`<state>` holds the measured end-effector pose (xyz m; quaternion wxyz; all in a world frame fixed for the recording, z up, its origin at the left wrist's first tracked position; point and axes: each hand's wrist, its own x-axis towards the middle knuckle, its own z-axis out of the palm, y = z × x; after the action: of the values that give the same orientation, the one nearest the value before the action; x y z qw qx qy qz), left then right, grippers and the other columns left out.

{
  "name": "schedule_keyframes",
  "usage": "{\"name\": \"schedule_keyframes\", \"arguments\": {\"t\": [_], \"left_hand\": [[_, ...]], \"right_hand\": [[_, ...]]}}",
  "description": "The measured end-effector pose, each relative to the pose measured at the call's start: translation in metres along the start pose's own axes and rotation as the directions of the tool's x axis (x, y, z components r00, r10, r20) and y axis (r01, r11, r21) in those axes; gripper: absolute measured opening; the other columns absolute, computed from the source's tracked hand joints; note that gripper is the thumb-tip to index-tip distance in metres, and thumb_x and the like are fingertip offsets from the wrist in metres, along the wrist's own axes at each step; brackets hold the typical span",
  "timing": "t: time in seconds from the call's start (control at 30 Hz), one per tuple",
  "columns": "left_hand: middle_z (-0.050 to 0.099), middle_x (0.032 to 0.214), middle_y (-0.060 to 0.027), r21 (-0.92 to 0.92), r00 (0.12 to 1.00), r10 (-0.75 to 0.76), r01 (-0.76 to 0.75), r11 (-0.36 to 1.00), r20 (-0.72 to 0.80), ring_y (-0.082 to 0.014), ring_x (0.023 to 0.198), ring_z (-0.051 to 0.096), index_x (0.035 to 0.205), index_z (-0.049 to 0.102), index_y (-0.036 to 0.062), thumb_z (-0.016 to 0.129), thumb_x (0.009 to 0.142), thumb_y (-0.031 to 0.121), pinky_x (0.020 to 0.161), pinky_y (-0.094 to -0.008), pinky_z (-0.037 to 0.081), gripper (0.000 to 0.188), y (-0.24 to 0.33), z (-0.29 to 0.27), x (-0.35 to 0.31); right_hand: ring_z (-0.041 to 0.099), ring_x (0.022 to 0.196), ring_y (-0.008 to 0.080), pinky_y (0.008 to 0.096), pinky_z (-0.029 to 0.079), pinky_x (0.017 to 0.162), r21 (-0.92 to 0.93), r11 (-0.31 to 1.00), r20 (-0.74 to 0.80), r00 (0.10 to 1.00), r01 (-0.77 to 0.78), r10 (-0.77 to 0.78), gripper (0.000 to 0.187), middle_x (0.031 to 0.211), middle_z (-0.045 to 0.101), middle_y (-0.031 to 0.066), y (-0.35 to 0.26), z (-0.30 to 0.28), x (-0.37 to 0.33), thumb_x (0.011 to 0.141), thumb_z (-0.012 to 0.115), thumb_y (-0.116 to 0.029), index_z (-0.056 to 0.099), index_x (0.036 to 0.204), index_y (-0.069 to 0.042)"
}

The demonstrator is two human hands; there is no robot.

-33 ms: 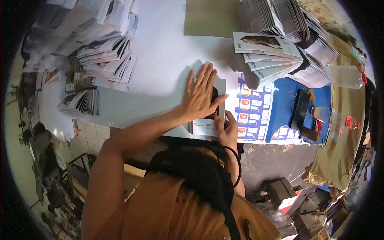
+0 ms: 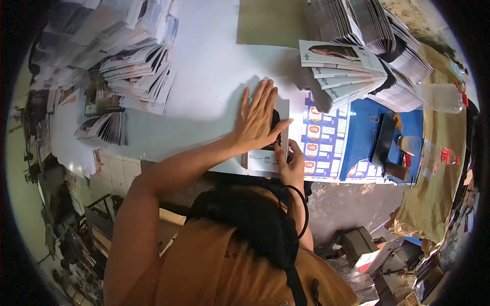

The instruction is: The person aligns, folds, and creases printed pamphlets on a table by hand and with a wooden tool, organizing them into stacks.

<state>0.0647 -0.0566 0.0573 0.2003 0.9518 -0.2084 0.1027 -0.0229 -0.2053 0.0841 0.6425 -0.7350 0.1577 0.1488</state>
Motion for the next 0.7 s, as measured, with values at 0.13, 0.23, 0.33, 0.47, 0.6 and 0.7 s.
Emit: {"name": "schedule_keyframes", "arguments": {"t": [0.13,0.23,0.33,0.47,0.6,0.7], "left_hand": [[0.029,0.157,-0.0267,-0.107,1.0,-0.012,0.014,0.994,0.017,-0.0364,0.15,0.019,0.144,0.037,-0.0099,0.042,0.099,0.054,0.118,-0.06,0.011,0.079,-0.005,0.005,-0.002],[0.023,0.158,-0.0281,-0.257,0.995,-0.068,0.085,0.963,0.072,-0.0386,0.151,0.013,0.147,0.031,-0.0091,0.039,0.1,0.055,0.119,-0.0607,0.006,0.08,-0.01,0.0,-0.003],[0.02,0.159,-0.0302,-0.166,0.999,0.037,-0.035,0.985,0.01,-0.0425,0.151,0.012,0.148,0.028,-0.0098,0.037,0.1,0.057,0.119,-0.0613,0.005,0.083,0.007,-0.014,-0.007],[0.012,0.162,-0.0285,-0.123,0.984,0.138,-0.125,0.985,0.11,-0.0415,0.152,0.007,0.152,0.02,-0.0102,0.035,0.101,0.059,0.121,-0.0573,0.004,0.087,0.03,-0.019,-0.039],[0.014,0.161,-0.0293,-0.057,0.985,0.118,-0.112,0.992,0.125,-0.0392,0.152,0.009,0.151,0.021,-0.0124,0.031,0.101,0.061,0.122,-0.052,0.005,0.089,0.022,-0.015,-0.048],[0.014,0.161,-0.0285,-0.063,0.988,0.103,-0.096,0.993,0.112,-0.0381,0.152,0.01,0.151,0.021,-0.0117,0.028,0.1,0.063,0.123,-0.0508,0.005,0.091,0.019,-0.009,-0.049]], "right_hand": [[0.055,0.063,0.009,0.0277,0.046,0.057,-0.007,0.994,-0.007,0.994,0.112,-0.112,0.028,0.075,0.067,0.0093,0.021,0.002,0.006,0.097,0.061,-0.014,0.061,0.116,0.006],[0.056,0.066,0.0097,0.0287,0.047,0.058,0.008,0.99,-0.026,0.99,0.142,-0.142,0.029,0.076,0.068,0.0101,0.03,0.007,0.009,0.096,0.063,-0.016,0.062,0.114,0.007],[0.056,0.065,0.0092,0.0285,0.047,0.057,-0.016,0.981,-0.048,0.98,0.193,-0.193,0.029,0.074,0.067,0.0101,0.038,0.002,0.012,0.095,0.065,-0.018,0.064,0.112,0.007],[0.056,0.064,0.0099,0.0289,0.047,0.059,-0.071,0.97,-0.037,0.971,0.234,-0.237,0.027,0.076,0.067,0.0103,0.051,-0.003,0.017,0.094,0.065,-0.018,0.065,0.109,0.005],[0.059,0.069,0.0114,0.029,0.048,0.061,-0.051,0.964,-0.027,0.964,0.262,-0.264,0.026,0.08,0.069,0.0126,0.043,0.001,0.013,0.096,0.063,-0.016,0.063,0.109,0.006],[0.061,0.076,0.0124,0.0287,0.049,0.066,0.001,0.968,-0.007,0.968,0.252,-0.252,0.027,0.085,0.069,0.0143,0.047,0.002,0.015,0.097,0.062,-0.015,0.062,0.111,0.007]]}}
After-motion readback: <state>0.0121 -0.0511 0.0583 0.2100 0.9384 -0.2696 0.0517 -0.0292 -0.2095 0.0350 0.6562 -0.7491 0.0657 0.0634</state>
